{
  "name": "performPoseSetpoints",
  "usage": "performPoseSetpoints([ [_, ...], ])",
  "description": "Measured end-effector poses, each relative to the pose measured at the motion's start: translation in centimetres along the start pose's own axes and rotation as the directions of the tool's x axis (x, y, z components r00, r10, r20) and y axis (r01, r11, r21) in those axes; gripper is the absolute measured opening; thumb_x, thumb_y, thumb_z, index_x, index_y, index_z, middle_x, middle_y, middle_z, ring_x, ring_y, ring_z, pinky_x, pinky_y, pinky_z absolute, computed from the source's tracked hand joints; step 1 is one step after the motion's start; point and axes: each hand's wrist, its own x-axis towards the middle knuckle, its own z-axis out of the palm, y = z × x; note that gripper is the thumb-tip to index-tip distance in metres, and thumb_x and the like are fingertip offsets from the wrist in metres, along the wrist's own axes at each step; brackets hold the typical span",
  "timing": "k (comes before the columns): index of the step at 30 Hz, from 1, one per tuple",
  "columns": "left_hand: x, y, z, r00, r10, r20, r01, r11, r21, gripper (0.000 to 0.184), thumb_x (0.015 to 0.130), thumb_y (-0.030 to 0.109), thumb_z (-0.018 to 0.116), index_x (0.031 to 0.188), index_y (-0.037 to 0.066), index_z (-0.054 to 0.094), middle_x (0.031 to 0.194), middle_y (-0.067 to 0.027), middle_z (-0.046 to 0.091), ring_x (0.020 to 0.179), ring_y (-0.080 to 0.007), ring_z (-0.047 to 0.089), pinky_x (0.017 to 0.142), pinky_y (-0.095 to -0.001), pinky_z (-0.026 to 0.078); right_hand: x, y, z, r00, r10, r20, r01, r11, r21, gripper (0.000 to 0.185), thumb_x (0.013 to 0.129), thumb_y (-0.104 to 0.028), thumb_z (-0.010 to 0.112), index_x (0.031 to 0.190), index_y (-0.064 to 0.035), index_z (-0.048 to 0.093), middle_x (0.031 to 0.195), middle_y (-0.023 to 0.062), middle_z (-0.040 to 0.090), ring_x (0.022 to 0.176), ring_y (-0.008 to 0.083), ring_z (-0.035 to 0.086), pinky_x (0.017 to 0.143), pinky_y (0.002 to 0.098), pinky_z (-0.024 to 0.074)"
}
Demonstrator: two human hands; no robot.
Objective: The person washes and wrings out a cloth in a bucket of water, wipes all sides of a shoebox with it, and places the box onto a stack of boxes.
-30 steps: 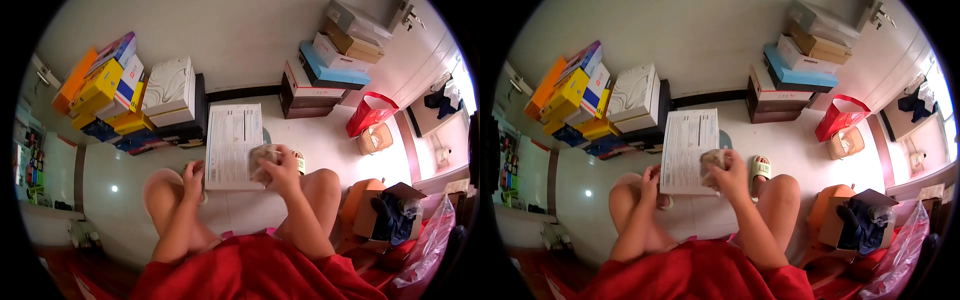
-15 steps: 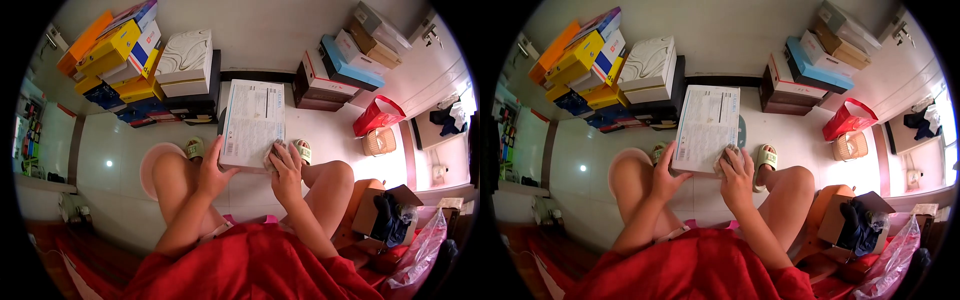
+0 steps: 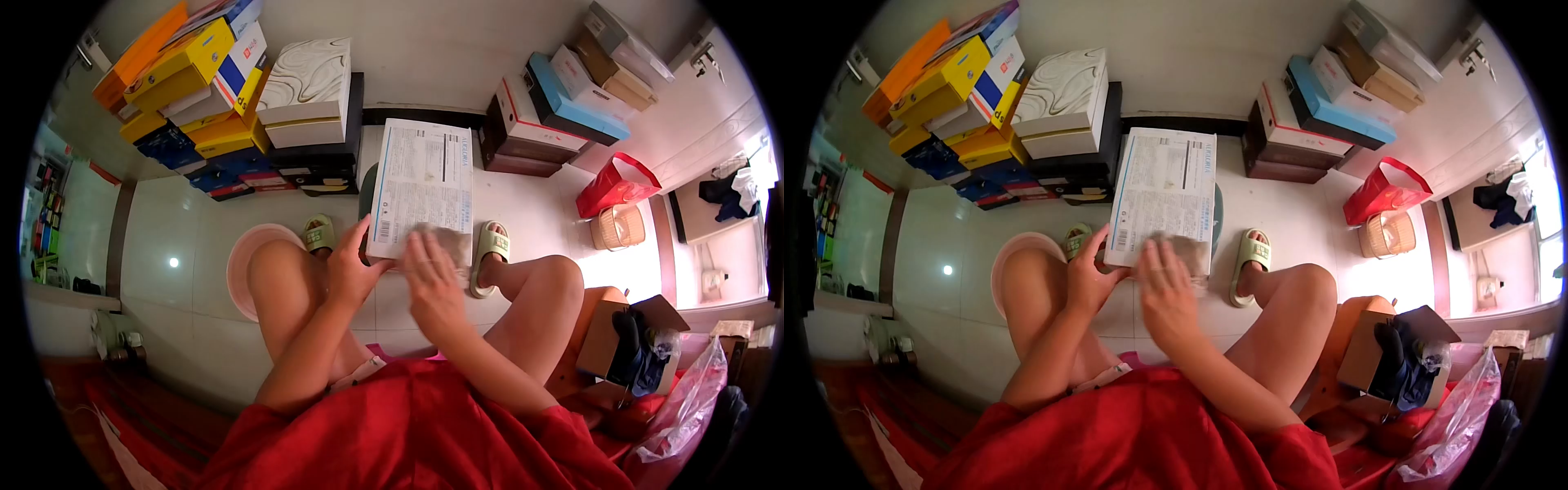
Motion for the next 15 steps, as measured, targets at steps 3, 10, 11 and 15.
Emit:
performPoseSetpoints([
  [3, 0.0, -0.4, 0.3, 0.999, -0.026, -0.034, 0.025, 0.999, -0.029, 0.061, 0.072, 0.009, 0.078, 0.129, 0.006, 0.055, 0.117, -0.0161, 0.064, 0.103, -0.0306, 0.064, 0.086, -0.0358, 0.052, 1.1, -2.5, 1.3, 0.997, -0.053, -0.061, 0.057, 0.996, 0.071, 0.05, 0.078, -0.003, 0.053, 0.128, 0.0041, 0.052, 0.144, 0.0176, 0.043, 0.136, 0.0349, 0.037, 0.111, 0.0463, 0.031],
  [10, -0.2, 0.5, -0.4, 0.996, -0.075, 0.05, 0.075, 0.997, -0.009, 0.07, 0.067, 0.009, 0.082, 0.131, 0.006, 0.054, 0.116, -0.0152, 0.065, 0.1, -0.0271, 0.065, 0.084, -0.0342, 0.053, -0.9, -0.1, 0.3, 0.993, 0.035, -0.11, -0.03, 0.999, 0.046, 0.045, 0.082, -0.008, 0.052, 0.127, -0.006, 0.058, 0.143, 0.0051, 0.048, 0.132, 0.0242, 0.043, 0.108, 0.0435, 0.0347],
  [11, -0.2, 0.5, -0.3, 0.996, -0.074, 0.053, 0.075, 0.997, -0.011, 0.07, 0.067, 0.009, 0.082, 0.131, 0.006, 0.054, 0.116, -0.0152, 0.065, 0.1, -0.0271, 0.065, 0.084, -0.0342, 0.053, -1.4, 0.7, -0.1, 0.993, 0.038, -0.109, -0.033, 0.998, 0.044, 0.045, 0.082, -0.008, 0.052, 0.127, -0.006, 0.058, 0.143, 0.0051, 0.048, 0.132, 0.0242, 0.043, 0.108, 0.0435, 0.0347],
  [15, -0.2, 0.7, -0.5, 0.999, -0.033, 0.021, 0.033, 0.999, -0.002, 0.078, 0.063, 0.009, 0.086, 0.133, 0.007, 0.053, 0.118, -0.0138, 0.064, 0.1, -0.0239, 0.064, 0.084, -0.0332, 0.053, -2.9, 3.2, -0.8, 0.983, 0.125, -0.137, -0.118, 0.991, 0.059, 0.048, 0.078, 0.0, 0.054, 0.126, -0.0042, 0.059, 0.14, 0.0063, 0.051, 0.129, 0.0261, 0.047, 0.106, 0.0439, 0.0372],
])
